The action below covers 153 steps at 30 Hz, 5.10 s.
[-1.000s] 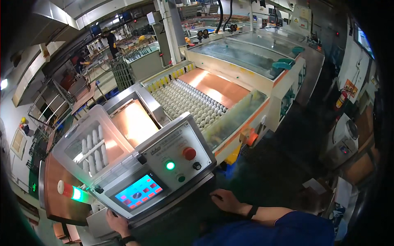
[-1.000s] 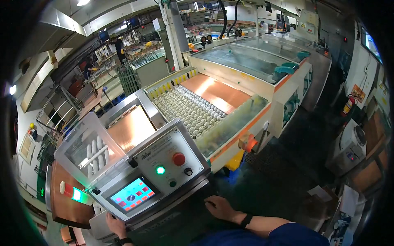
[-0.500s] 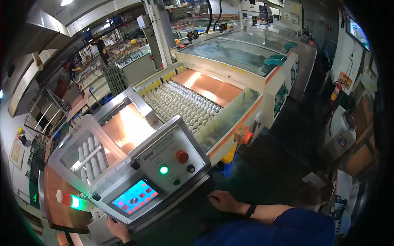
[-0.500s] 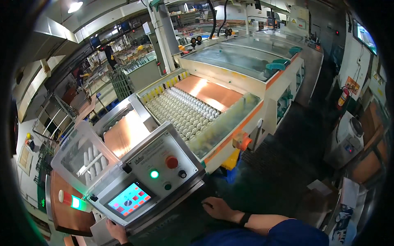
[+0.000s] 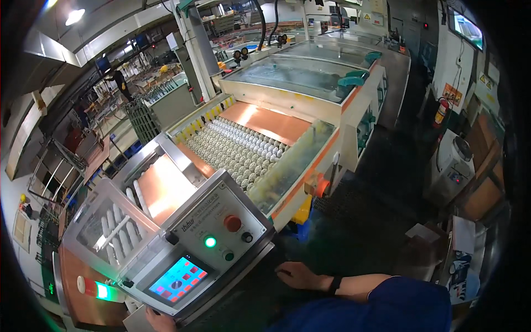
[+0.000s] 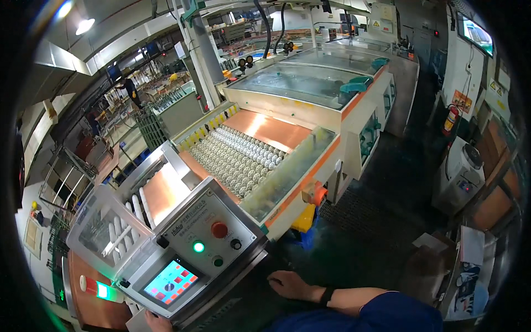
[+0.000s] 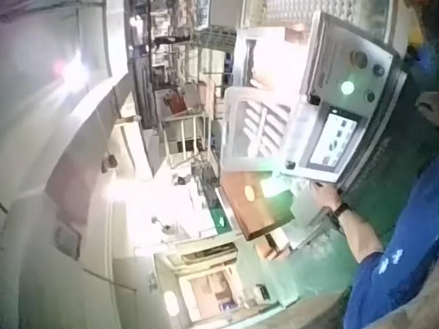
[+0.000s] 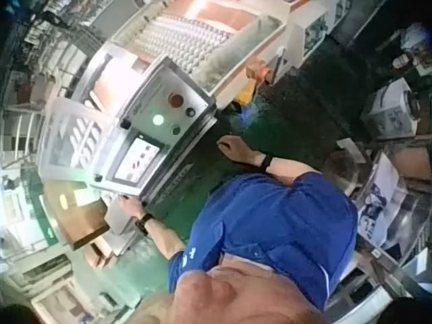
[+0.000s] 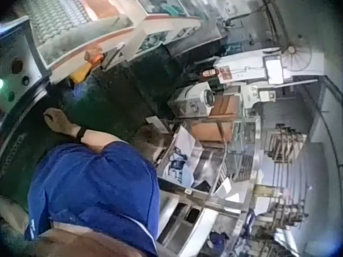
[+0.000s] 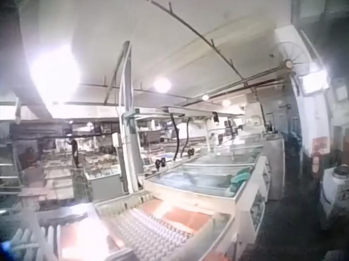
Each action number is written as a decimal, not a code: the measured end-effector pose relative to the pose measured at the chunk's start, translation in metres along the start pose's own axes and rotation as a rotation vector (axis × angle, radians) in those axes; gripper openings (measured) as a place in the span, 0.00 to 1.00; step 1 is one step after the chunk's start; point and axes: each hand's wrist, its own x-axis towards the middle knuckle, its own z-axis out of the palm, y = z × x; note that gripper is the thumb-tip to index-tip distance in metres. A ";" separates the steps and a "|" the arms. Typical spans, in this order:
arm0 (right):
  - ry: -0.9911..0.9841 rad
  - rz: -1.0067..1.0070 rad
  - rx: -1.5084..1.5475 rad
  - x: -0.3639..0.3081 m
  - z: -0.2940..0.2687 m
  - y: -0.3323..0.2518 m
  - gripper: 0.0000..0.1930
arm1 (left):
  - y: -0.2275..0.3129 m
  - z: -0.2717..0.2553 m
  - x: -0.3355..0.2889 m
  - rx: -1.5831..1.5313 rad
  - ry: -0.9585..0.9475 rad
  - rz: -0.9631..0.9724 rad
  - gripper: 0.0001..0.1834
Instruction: Operating an industrial machine to process copper sheets, involving interacting with a touchscreen control panel and adjusting mechanical wheels.
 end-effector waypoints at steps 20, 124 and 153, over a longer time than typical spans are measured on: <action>-0.016 -0.039 -0.028 0.000 0.005 0.010 0.12 | -0.001 -0.004 -0.005 -0.032 0.035 0.076 0.23; 0.302 -0.295 -0.013 0.044 -0.001 -0.008 0.04 | -0.040 0.047 0.002 -0.356 0.068 -0.055 0.16; 0.053 -0.093 -0.041 0.017 0.022 -0.011 0.07 | -0.032 0.031 -0.002 -0.087 0.168 -0.098 0.19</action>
